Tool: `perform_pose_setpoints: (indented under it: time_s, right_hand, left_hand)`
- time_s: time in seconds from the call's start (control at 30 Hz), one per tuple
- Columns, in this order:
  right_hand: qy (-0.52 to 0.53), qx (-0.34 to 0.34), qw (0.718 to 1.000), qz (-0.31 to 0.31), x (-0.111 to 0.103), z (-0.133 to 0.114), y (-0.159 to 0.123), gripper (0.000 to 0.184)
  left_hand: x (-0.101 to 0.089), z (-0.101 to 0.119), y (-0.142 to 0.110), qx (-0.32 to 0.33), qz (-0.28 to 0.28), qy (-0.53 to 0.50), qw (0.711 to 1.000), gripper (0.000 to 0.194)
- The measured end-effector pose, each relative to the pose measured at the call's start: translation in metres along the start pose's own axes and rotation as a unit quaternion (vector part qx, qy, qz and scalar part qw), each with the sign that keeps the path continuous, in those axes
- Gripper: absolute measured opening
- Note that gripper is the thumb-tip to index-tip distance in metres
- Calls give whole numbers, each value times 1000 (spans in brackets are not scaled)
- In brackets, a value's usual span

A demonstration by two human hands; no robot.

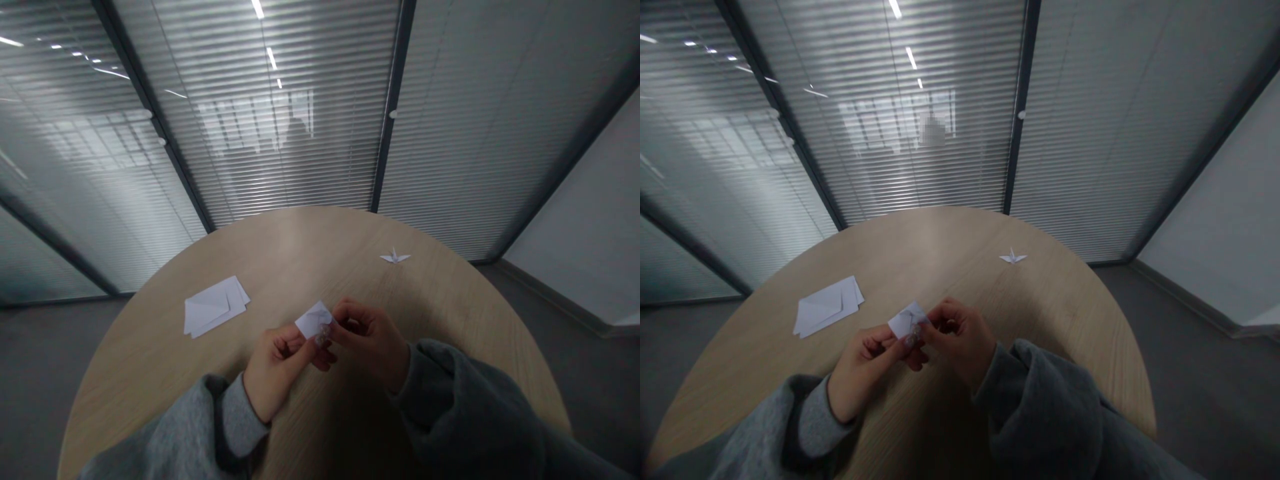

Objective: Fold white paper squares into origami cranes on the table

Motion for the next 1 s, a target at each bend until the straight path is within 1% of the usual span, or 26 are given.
perform_pose_setpoints:
  time_s: [0.23, 0.33, 0.47, 0.63, 0.83, 0.93, 1.0]
  right_hand:
    - [4, 21, 1000, 15, -4, 6, 2, 40]
    - [14, 15, 1000, 17, -5, 5, 2, 42]
    - [28, 11, 1000, 1, -3, 2, 2, 42]
    - [35, -9, 999, -16, -1, -3, 2, 41]
    - [52, -8, 998, -16, -1, -4, 2, 42]
    - [65, -6, 998, -24, 2, -5, 2, 42]
    - [69, -3, 997, -34, 5, -6, 2, 43]
  left_hand:
    - [-1, 0, 0, 0, 5, 6, 1000, 39]
    - [-1, 1, -1, 4, 5, 17, 1000, 37]
    - [-1, 1, -1, 7, 0, 33, 999, 35]
    - [2, 0, -1, 14, -8, 25, 1000, 36]
    - [2, -1, -2, 15, -10, 38, 999, 35]
    - [3, 0, -2, 29, -22, 46, 998, 33]
    - [1, 3, -2, 45, -19, 45, 998, 28]
Point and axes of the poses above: each hand's wrist, its own y-axis towards the middle knuckle, its own x-axis out of the palm, z = x × y, the point moved 10 cm from there along y, towards the middle knuckle, and after that the axes turned 12 degrees about y, right-handed, at the moved point
